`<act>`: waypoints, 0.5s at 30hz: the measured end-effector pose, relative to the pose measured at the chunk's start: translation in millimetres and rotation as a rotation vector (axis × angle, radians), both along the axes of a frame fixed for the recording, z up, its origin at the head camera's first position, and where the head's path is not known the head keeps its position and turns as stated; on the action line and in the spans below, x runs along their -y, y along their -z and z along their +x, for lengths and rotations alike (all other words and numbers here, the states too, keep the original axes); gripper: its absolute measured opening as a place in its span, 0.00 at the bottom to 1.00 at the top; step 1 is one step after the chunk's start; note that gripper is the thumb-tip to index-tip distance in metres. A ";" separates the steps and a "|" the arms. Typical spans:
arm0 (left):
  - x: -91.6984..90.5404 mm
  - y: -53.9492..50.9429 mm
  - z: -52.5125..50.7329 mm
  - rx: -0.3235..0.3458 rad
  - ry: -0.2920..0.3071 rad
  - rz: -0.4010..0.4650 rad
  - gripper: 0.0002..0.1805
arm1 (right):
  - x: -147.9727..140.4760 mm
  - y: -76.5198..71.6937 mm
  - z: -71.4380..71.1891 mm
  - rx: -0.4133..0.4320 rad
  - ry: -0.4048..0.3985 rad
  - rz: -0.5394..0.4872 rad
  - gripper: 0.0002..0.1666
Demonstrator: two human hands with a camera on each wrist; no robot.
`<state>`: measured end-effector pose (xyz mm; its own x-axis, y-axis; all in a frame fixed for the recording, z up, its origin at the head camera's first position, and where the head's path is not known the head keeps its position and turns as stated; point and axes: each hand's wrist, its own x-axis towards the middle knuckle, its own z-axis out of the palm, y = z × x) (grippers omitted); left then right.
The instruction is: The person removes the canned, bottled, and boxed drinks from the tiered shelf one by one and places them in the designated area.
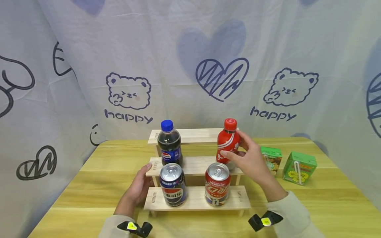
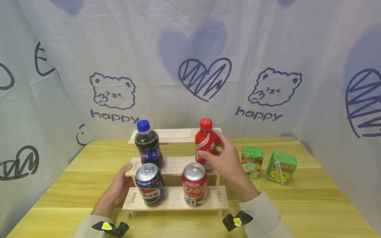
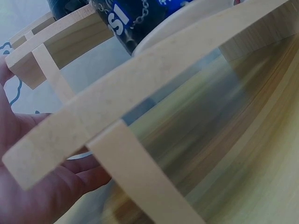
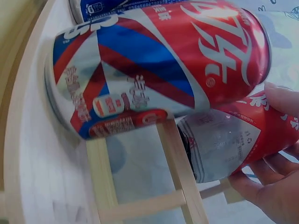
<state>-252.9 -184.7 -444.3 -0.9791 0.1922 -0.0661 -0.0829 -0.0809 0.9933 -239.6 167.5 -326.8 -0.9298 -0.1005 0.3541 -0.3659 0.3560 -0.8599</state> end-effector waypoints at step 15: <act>2.0 5.9 -4.9 0.104 -0.019 0.048 0.37 | -30.3 2.0 11.1 -0.038 0.082 0.049 0.47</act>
